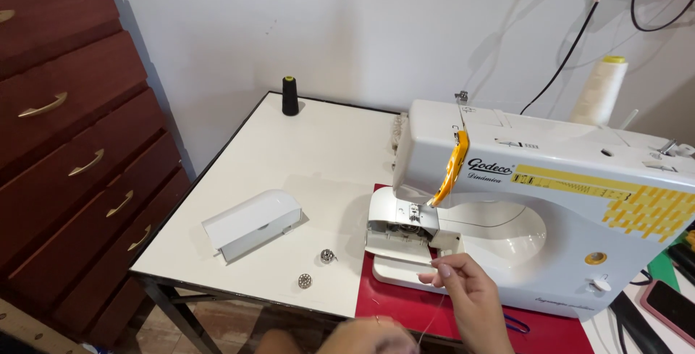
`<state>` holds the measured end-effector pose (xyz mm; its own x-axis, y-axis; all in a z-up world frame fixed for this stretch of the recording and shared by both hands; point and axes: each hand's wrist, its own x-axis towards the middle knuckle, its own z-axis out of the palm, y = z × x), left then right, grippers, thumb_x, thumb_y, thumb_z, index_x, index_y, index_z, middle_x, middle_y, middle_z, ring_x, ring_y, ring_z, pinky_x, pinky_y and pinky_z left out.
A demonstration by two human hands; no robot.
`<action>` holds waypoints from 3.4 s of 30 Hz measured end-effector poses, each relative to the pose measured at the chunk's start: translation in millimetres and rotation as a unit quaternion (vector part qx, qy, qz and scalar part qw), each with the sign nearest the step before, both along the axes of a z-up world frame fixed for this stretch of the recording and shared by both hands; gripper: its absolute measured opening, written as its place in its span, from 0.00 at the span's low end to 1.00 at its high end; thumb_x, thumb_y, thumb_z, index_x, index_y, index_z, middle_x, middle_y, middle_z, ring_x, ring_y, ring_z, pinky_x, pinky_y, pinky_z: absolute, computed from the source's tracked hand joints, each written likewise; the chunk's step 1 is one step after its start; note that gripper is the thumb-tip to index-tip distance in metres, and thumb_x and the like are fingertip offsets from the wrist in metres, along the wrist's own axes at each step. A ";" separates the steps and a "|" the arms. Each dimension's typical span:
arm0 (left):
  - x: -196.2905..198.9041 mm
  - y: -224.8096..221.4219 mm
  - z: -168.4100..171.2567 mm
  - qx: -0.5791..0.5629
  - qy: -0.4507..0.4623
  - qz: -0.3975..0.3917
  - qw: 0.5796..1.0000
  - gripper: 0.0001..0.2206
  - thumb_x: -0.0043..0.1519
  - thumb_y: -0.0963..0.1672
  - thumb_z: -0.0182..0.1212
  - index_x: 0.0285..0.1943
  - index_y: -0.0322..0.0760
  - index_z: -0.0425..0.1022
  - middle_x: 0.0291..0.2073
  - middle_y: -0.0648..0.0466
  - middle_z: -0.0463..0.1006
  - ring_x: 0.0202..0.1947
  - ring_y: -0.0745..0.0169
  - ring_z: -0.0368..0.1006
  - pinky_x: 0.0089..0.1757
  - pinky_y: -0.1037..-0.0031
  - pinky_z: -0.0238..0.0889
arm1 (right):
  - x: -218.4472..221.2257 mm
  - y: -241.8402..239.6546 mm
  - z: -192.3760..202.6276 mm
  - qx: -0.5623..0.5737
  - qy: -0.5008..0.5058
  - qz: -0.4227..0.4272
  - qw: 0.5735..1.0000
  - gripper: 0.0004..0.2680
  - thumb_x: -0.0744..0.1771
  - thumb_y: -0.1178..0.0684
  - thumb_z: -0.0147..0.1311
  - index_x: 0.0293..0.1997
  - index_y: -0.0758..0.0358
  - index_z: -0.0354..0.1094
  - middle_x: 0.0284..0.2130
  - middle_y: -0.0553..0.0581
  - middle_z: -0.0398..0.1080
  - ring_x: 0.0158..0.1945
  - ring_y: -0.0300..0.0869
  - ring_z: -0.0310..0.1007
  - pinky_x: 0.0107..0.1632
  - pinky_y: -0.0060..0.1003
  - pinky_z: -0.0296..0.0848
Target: Preparing a sewing machine by inserting a bobbin, placing a thread spool, and threading the needle.
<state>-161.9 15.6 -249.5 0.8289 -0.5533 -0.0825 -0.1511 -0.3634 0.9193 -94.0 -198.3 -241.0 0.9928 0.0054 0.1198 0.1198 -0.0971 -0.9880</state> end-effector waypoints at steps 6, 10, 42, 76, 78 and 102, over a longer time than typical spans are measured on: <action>36.1 -14.5 57.7 -0.053 -0.253 0.261 0.930 0.11 0.66 0.49 0.54 0.51 0.48 0.81 0.38 0.61 0.81 0.41 0.64 0.74 0.40 0.71 0.67 | -6.3 6.4 0.8 -0.082 -0.046 0.035 0.995 0.06 0.68 0.54 0.54 0.39 0.64 0.77 0.27 0.58 0.81 0.39 0.42 0.87 0.45 0.30 0.76; 72.2 -34.8 57.9 -0.082 -0.212 0.264 0.937 0.08 0.61 0.51 0.65 0.42 0.52 0.84 0.43 0.64 0.79 0.44 0.67 0.75 0.46 0.71 0.67 | -11.6 9.4 14.6 -0.193 -0.065 0.051 0.978 0.06 0.67 0.53 0.55 0.36 0.58 0.78 0.28 0.52 0.85 0.35 0.36 0.85 0.44 0.30 0.81; 112.4 -19.3 24.2 -0.169 -0.419 0.399 0.798 0.01 0.61 0.43 0.68 0.37 0.42 0.83 0.32 0.59 0.78 0.32 0.63 0.75 0.38 0.72 0.67 | 88.4 -3.5 18.0 -0.508 -0.242 -0.026 0.826 0.06 0.67 0.42 0.55 0.39 0.43 0.77 0.36 0.45 0.81 0.47 0.41 0.80 0.74 0.48 0.51; -50.5 101.6 -73.5 -0.027 -0.246 0.434 0.866 0.07 0.60 0.45 0.64 0.41 0.49 0.89 0.34 0.63 0.90 0.39 0.66 0.82 0.55 0.65 0.65 | -34.1 -132.2 -94.1 -0.426 -0.231 -0.297 0.822 0.10 0.71 0.54 0.68 0.59 0.62 0.81 0.33 0.55 0.71 0.42 0.47 0.64 0.45 0.39 0.67; -49.0 109.8 -57.3 -0.042 -0.230 0.450 0.862 0.08 0.61 0.45 0.62 0.39 0.45 0.89 0.34 0.61 0.89 0.40 0.66 0.82 0.50 0.69 0.67 | -34.5 -128.5 -92.5 -0.435 -0.155 -0.263 0.847 0.11 0.69 0.50 0.63 0.57 0.57 0.81 0.28 0.55 0.73 0.33 0.43 0.65 0.39 0.36 0.66; 8.6 105.0 -29.8 0.123 -0.172 0.368 0.905 0.16 0.60 0.50 0.65 0.58 0.55 0.79 0.47 0.60 0.81 0.54 0.54 0.67 0.60 0.56 0.53 | -12.5 110.7 2.0 -0.382 -0.234 0.133 0.884 0.11 0.67 0.50 0.56 0.54 0.42 0.75 0.39 0.40 0.76 0.35 0.35 0.74 0.36 0.33 0.72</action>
<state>-153.2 120.6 -279.3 0.9657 0.1600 0.2045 -0.0464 -0.6686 0.7422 -106.5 -87.6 -239.0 0.7866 0.4884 0.3779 0.6175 -0.6219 -0.4816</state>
